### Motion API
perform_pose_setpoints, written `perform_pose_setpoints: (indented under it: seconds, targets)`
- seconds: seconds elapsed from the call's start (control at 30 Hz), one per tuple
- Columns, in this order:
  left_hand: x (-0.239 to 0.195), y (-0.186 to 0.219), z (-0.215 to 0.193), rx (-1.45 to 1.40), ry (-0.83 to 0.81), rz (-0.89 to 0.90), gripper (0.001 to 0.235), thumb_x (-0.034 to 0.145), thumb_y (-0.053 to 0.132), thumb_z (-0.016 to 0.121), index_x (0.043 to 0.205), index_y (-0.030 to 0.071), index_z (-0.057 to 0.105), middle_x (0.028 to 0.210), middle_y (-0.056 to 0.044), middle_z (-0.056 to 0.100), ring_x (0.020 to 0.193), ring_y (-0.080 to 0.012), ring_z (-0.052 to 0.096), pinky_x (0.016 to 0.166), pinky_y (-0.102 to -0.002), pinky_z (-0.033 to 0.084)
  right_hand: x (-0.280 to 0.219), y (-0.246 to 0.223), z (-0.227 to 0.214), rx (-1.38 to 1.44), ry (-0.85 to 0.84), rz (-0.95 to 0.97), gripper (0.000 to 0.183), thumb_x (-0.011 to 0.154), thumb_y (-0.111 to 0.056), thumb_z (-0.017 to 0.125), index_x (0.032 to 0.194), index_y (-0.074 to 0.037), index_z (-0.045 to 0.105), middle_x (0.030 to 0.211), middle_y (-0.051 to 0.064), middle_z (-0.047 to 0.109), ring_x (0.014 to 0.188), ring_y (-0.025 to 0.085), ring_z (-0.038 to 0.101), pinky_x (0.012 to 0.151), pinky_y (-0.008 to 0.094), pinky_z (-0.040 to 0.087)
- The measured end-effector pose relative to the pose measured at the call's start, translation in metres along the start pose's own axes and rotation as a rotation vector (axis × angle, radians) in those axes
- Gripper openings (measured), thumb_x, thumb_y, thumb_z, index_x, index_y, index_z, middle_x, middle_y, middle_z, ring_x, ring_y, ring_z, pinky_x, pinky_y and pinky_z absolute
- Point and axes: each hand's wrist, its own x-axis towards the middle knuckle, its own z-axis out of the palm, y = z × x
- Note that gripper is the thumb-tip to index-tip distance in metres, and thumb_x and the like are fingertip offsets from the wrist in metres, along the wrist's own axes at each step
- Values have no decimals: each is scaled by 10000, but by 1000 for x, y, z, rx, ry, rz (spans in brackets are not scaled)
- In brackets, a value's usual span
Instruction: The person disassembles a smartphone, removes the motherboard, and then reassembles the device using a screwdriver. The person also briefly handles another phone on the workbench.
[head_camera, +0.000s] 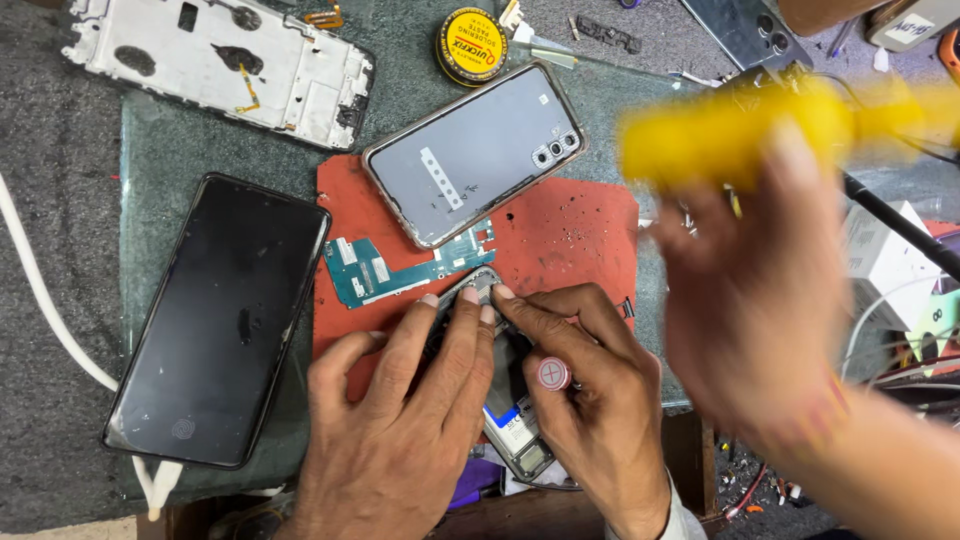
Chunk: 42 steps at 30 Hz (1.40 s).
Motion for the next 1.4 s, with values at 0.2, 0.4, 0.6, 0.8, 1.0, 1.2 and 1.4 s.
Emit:
perform_pose_setpoints:
  seconds: [0.2, 0.4, 0.6, 0.8, 1.0, 1.2, 1.4]
  targets:
    - [0, 0, 0, 25, 5, 3, 422, 966, 250, 569, 1323, 55, 680, 1456, -32, 555, 1320, -220, 455, 984, -480, 380, -2, -6, 4, -85, -16, 60, 373, 903, -39, 626, 1259, -81, 728, 1041, 107, 664, 733, 188, 687, 651, 295, 550]
    - [0, 0, -2, -13, -8, -28, 424, 987, 256, 563, 1353, 76, 676, 1455, 1, 561, 1328, -214, 448, 979, -475, 370, -13, -1, 2, -70, 80, 8, 402, 897, 33, 568, 1268, -49, 698, 1187, 116, 688, 955, 223, 739, 828, 312, 583]
    - [-1, -1, -3, -33, -47, -29, 448, 968, 243, 557, 1371, 78, 663, 1457, 5, 567, 1327, -224, 444, 977, -482, 361, -29, -1, 2, -103, 119, 21, 433, 874, 73, 547, 1251, -63, 711, 1228, 107, 706, 990, 206, 751, 856, 307, 588]
    - [0, -5, -6, -141, -49, -50, 460, 953, 204, 567, 1382, 63, 655, 1463, -11, 574, 1336, -229, 449, 981, -499, 350, -24, -2, 0, -109, 16, 70, 423, 883, 12, 618, 1278, -94, 725, 1174, 87, 659, 639, 113, 633, 600, 260, 543]
    - [4, -11, -8, -275, -47, -87, 402, 927, 154, 610, 1313, 67, 681, 1404, 20, 614, 1320, -205, 481, 983, -492, 347, -21, -3, -2, -254, -28, 37, 446, 849, -26, 658, 1277, -130, 728, 1154, 76, 653, 594, 138, 594, 570, 299, 519]
    - [6, -15, -15, -299, -45, -66, 427, 840, 87, 620, 1257, 45, 700, 1390, -11, 627, 1325, -226, 477, 988, -517, 351, -25, 2, -3, -199, -16, -35, 480, 836, -24, 656, 1300, -135, 712, 1206, 82, 639, 621, 122, 589, 596, 283, 525]
    - [7, -15, -18, -312, -57, -67, 450, 804, 36, 638, 1249, 23, 699, 1351, -17, 645, 1327, -247, 475, 984, -512, 352, -30, 1, 0, -220, -12, -97, 528, 756, 9, 684, 1244, -184, 746, 1197, 100, 641, 521, 121, 505, 505, 277, 465]
